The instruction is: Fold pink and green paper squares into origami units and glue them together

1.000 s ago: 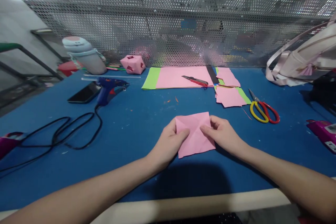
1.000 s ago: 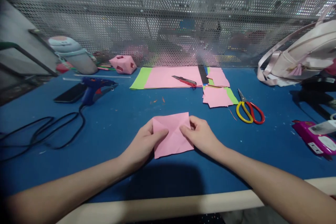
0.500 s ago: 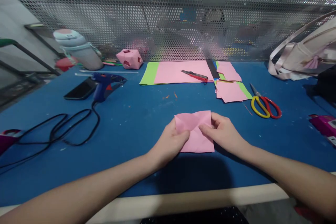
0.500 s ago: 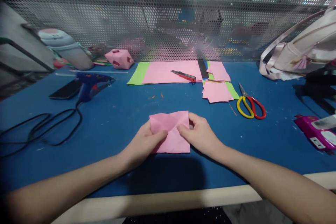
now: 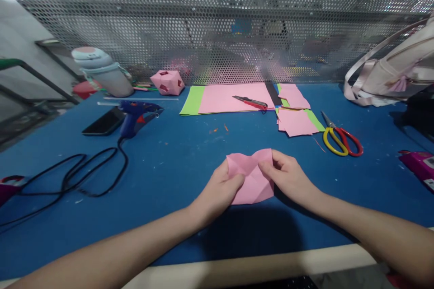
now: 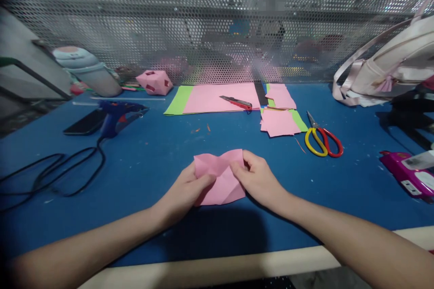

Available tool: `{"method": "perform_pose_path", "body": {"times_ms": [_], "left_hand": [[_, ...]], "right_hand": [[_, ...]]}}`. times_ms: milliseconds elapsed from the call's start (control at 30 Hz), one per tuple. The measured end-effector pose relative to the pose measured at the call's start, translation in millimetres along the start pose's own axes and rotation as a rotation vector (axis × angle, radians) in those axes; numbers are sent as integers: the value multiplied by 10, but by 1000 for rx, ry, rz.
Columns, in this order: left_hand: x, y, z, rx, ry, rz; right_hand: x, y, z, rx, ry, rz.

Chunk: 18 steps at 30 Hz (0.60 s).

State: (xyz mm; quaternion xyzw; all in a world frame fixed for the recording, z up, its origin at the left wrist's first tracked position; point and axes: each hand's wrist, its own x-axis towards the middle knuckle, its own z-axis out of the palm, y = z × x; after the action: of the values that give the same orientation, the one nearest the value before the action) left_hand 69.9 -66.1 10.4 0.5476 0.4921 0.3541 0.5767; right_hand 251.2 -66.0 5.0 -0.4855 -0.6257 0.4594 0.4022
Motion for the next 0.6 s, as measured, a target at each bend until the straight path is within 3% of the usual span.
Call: {"method": "perform_pose_path", "body": {"times_ms": [133, 233, 367, 600], "left_hand": [[-5, 14, -4, 30, -28, 4], [-16, 33, 12, 13, -41, 11], [-17, 72, 21, -38, -8, 9], [34, 34, -36, -89, -73, 12]], "right_hand": [[-1, -33, 0, 95, -37, 38], [2, -25, 3, 247, -58, 149], [13, 9, -14, 415, -3, 206], [48, 31, -58, 270, 8, 130]]}}
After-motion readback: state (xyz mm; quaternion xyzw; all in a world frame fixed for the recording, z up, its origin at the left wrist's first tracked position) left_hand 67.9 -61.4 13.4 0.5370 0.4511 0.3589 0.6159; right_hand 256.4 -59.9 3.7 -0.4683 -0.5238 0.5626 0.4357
